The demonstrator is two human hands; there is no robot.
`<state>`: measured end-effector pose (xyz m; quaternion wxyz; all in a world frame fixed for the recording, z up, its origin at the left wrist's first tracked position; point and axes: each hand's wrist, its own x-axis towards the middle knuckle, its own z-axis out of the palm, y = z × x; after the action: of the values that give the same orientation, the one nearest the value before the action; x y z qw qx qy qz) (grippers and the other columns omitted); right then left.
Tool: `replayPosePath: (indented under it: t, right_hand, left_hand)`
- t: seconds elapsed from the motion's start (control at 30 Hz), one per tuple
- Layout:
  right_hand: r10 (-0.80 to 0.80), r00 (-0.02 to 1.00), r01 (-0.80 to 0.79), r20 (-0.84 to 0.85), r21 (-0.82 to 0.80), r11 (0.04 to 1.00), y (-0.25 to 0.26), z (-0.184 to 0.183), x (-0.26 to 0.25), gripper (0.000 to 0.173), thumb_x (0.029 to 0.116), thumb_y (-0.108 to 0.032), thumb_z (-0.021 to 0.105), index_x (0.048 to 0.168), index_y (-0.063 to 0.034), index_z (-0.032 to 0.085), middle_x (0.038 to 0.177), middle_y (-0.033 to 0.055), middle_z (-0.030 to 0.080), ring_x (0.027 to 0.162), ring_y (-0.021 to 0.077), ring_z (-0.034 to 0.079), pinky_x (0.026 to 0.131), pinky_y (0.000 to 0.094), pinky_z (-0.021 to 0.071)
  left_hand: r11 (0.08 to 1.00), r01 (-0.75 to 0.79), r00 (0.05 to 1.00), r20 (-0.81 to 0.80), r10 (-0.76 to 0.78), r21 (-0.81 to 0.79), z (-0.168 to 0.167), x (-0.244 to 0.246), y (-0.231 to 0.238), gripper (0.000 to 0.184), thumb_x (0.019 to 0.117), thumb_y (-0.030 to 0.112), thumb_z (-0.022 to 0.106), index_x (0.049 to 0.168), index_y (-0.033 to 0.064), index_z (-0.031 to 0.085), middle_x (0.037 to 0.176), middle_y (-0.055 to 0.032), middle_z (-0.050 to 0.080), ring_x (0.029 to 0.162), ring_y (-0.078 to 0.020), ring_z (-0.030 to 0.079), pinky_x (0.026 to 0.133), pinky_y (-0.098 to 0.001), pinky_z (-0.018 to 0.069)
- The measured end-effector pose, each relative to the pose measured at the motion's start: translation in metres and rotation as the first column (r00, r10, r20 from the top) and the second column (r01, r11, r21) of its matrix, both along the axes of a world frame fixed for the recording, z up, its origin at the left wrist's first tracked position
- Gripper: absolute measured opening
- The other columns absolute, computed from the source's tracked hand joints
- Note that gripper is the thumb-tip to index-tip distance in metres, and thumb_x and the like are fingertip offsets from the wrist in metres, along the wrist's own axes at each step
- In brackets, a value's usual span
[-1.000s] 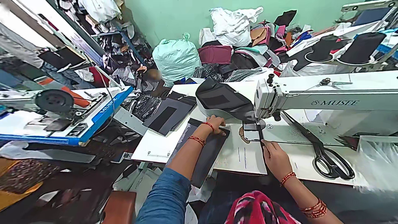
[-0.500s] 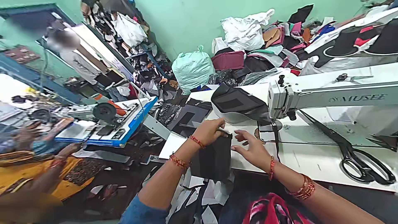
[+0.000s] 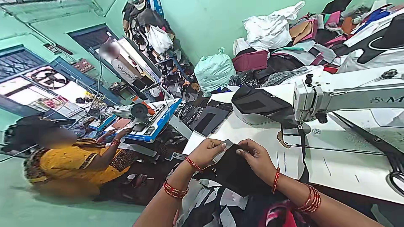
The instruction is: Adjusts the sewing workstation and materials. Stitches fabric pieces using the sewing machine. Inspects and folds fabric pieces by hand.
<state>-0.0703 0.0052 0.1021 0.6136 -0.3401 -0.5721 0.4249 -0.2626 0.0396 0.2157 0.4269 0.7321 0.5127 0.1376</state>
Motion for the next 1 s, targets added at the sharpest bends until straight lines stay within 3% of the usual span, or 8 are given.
replayPosePath:
  t: [0.1,0.2,0.27,0.33,0.5,0.7,0.9,1.0]
  right_hand:
    - [-0.142,0.988,0.137,0.063,0.085,0.987,-0.006,-0.008,0.003,0.011,0.0911,-0.012,0.071,0.093,-0.0028,0.075,0.097,0.004,0.066,0.089,0.001,0.061,0.08,0.0134,0.0518]
    - [-0.231,0.961,0.199,0.15,0.206,0.958,-0.014,-0.014,0.007,0.012,0.0926,-0.016,0.068,0.093,-0.0071,0.075,0.096,0.0051,0.07,0.097,0.0151,0.063,0.089,0.0352,0.048]
    - [-0.137,0.969,0.103,0.206,0.166,0.981,-0.023,-0.011,0.009,0.016,0.0995,-0.018,0.061,0.1,-0.0042,0.07,0.095,0.0034,0.068,0.089,0.0045,0.063,0.083,0.0196,0.0529]
    - [0.03,0.991,-0.033,0.133,0.019,0.999,-0.028,-0.007,0.008,0.017,0.1014,-0.015,0.059,0.104,-0.0004,0.066,0.092,0.003,0.066,0.081,-0.0007,0.06,0.075,0.0129,0.0503]
    - [0.159,0.984,-0.177,-0.086,-0.27,0.947,-0.026,-0.003,0.007,0.007,0.1,-0.009,0.059,0.101,-0.0031,0.063,0.088,-0.0009,0.062,0.079,0.0001,0.06,0.074,0.0157,0.0504]
    - [0.114,0.974,-0.181,-0.197,-0.369,0.911,-0.026,-0.004,-0.003,0.002,0.0978,-0.005,0.062,0.098,-0.0039,0.061,0.087,0.0001,0.062,0.077,0.0027,0.061,0.072,0.0172,0.0515]
    - [0.103,0.974,-0.18,-0.201,-0.415,0.892,-0.027,-0.004,-0.003,0.017,0.0959,-0.004,0.065,0.113,-0.0014,0.066,0.079,-0.0017,0.065,0.068,0.0015,0.061,0.067,0.017,0.0517]
    - [0.133,0.972,-0.203,-0.194,-0.408,0.89,-0.027,-0.003,0.0,0.015,0.0972,-0.005,0.063,0.111,-0.0019,0.069,0.081,-0.0011,0.068,0.069,0.0005,0.062,0.068,0.0162,0.0527]
  left_hand:
    - [1.0,-0.02,1.0,0.021,0.02,0.019,-0.007,0.004,-0.007,0.032,0.1053,0.014,0.051,0.075,0.0109,0.061,0.06,0.0136,0.046,0.054,0.0049,0.042,0.053,-0.0156,0.035]
    - [0.991,-0.058,0.997,-0.049,0.064,0.125,-0.012,0.005,-0.008,0.033,0.1056,0.017,0.052,0.076,0.0078,0.061,0.061,0.0104,0.046,0.055,0.0024,0.043,0.055,-0.0187,0.0364]
    - [0.985,-0.061,0.995,-0.073,0.074,0.162,-0.016,0.007,-0.011,0.03,0.1056,0.017,0.051,0.082,0.0048,0.065,0.064,0.0083,0.05,0.059,0.0021,0.046,0.058,-0.0192,0.0389]
    - [0.989,-0.046,0.996,-0.071,0.056,0.139,-0.017,0.011,-0.019,0.026,0.106,0.015,0.05,0.095,0.0012,0.07,0.075,0.0047,0.06,0.068,0.0021,0.053,0.067,-0.0196,0.0451]
    - [0.998,-0.051,0.997,0.06,0.05,0.026,-0.026,0.016,-0.036,0.024,0.1059,0.013,0.05,0.105,0.0016,0.071,0.087,0.0031,0.071,0.08,0.0025,0.065,0.078,-0.02,0.0548]
    - [0.993,-0.095,0.977,0.186,0.107,-0.07,-0.031,0.009,-0.041,0.022,0.1056,0.009,0.049,0.107,0.0027,0.071,0.087,0.0056,0.072,0.08,0.0019,0.068,0.079,-0.0198,0.0574]
    - [0.993,-0.101,0.978,0.176,0.11,-0.056,-0.036,0.008,-0.042,0.023,0.105,0.008,0.048,0.105,0.0035,0.071,0.086,0.0063,0.072,0.08,0.0023,0.067,0.078,-0.0192,0.0567]
    - [0.993,-0.105,0.978,0.179,0.111,-0.046,-0.039,0.008,-0.042,0.023,0.1048,0.008,0.049,0.104,0.004,0.071,0.085,0.0068,0.072,0.078,0.0021,0.067,0.077,-0.0192,0.0569]
